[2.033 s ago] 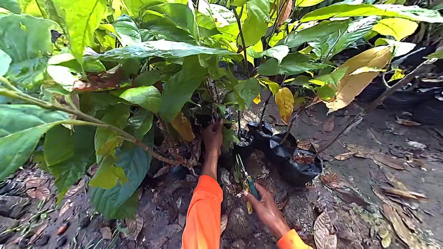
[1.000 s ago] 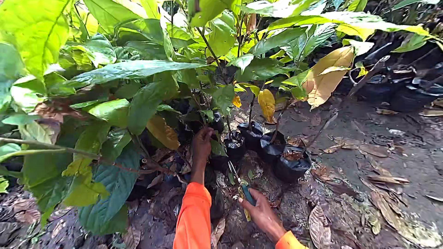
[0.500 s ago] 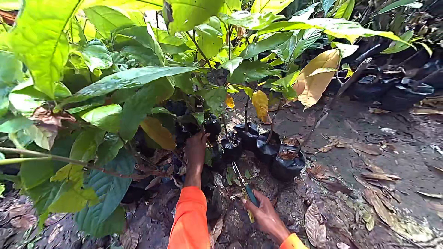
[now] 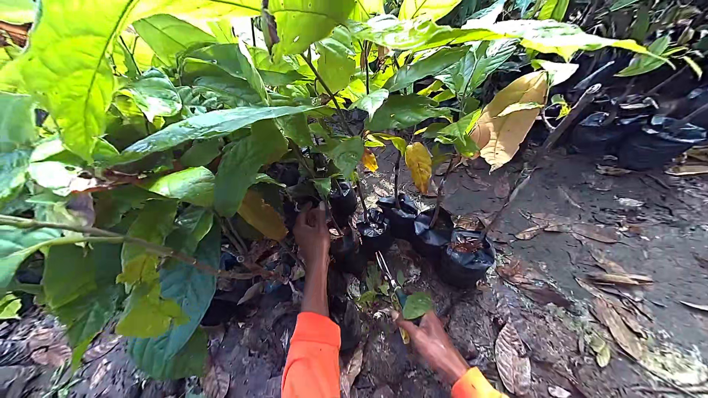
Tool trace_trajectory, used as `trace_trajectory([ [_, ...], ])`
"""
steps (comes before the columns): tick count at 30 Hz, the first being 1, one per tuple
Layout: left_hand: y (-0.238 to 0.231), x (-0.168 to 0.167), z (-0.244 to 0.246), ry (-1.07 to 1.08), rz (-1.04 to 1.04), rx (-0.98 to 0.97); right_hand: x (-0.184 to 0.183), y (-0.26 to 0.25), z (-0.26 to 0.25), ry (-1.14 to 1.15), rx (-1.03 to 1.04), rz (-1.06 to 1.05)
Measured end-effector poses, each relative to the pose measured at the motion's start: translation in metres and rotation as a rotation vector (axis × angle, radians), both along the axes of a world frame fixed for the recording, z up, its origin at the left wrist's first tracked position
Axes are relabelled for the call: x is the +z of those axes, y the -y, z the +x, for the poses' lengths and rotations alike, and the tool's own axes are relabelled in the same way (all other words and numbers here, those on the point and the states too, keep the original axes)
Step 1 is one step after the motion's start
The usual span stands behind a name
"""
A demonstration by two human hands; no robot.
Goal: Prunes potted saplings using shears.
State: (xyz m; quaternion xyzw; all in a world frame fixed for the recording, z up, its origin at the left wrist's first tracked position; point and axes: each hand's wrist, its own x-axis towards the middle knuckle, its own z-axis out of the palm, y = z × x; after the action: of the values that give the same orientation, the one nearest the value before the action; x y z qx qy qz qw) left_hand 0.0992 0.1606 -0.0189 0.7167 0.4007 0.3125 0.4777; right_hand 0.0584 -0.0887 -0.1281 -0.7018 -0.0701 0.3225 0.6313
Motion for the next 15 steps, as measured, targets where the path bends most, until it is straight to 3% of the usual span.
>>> trace_trajectory([
  [4, -0.005, -0.003, 0.011, 0.182, -0.039, 0.004, 0.003, -0.004, 0.006, 0.053, 0.037, 0.001],
  [7, -0.002, -0.011, 0.013, 0.229, 0.042, 0.068, 0.011, -0.009, 0.012, 0.091, 0.058, -0.025],
  [15, 0.007, -0.013, 0.01, -0.002, 0.519, 0.214, 0.057, -0.054, 0.054, 0.249, 0.205, -0.052],
])
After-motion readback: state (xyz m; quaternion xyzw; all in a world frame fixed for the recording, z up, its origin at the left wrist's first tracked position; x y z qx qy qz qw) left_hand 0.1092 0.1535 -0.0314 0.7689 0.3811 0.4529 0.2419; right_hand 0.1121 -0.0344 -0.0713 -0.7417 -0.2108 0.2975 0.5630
